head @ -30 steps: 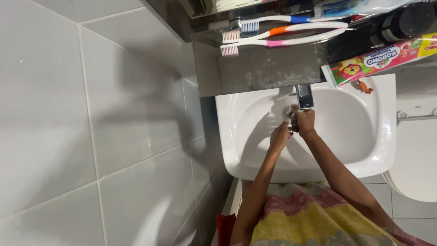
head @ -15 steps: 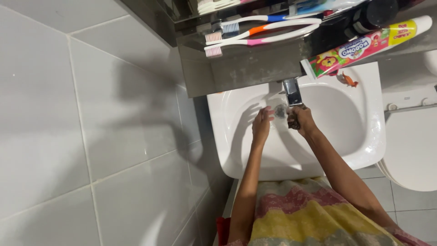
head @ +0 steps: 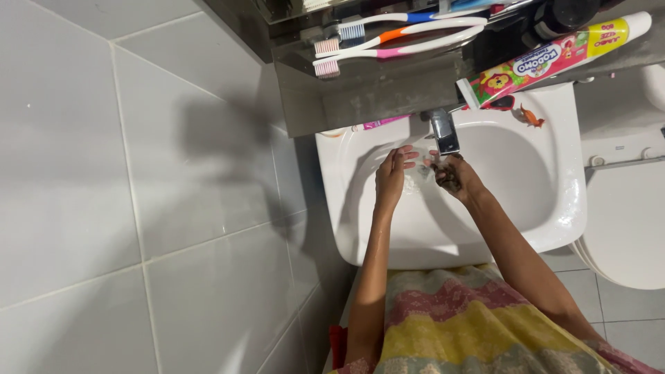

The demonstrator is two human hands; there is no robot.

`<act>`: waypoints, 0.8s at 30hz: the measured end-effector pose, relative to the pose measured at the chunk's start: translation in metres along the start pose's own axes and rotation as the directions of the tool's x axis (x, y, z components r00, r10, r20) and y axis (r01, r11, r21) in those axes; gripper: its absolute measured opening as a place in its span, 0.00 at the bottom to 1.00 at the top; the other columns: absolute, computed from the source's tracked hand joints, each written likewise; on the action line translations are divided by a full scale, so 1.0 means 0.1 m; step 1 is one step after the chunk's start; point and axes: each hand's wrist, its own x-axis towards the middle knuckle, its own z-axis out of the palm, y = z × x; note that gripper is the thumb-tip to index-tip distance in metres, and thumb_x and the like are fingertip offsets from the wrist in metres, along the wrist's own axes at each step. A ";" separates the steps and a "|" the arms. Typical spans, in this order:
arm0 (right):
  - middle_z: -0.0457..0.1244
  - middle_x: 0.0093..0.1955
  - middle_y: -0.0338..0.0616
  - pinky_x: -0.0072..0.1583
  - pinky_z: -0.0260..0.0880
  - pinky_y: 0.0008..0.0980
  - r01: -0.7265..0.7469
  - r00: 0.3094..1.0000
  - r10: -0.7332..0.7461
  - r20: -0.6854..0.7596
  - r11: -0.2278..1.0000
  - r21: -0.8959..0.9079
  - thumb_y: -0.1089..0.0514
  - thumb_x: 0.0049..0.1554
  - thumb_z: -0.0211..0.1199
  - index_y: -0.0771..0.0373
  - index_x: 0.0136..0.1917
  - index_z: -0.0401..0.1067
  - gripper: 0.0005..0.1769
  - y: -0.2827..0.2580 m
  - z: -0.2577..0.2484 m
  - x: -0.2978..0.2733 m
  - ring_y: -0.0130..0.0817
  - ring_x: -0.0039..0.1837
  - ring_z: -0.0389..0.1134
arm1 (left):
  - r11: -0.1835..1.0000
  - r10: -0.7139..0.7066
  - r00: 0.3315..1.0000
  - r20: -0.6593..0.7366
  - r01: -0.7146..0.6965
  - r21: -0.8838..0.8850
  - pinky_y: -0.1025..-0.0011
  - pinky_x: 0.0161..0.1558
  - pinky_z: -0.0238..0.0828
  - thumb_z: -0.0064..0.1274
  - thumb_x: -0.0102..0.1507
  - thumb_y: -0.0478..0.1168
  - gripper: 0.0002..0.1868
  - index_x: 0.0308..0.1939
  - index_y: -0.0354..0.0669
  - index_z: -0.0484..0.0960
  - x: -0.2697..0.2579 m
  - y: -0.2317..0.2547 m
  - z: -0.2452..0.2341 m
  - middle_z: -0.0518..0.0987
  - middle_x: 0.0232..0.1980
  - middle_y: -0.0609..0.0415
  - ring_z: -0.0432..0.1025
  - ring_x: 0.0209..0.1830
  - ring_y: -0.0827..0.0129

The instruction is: Hand-washing clothes in a bucket within a bathroom environment.

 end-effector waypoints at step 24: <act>0.68 0.29 0.46 0.44 0.72 0.40 -0.154 0.897 -0.392 -0.205 0.156 -0.976 0.46 0.62 0.53 0.65 0.36 0.76 0.24 -0.09 0.22 -0.61 0.41 0.29 0.70 | 0.499 0.741 0.668 0.075 -0.621 0.604 0.49 0.71 0.61 0.49 0.69 0.41 0.22 0.66 0.39 0.74 -0.11 1.19 0.56 0.73 0.68 0.42 0.66 0.69 0.46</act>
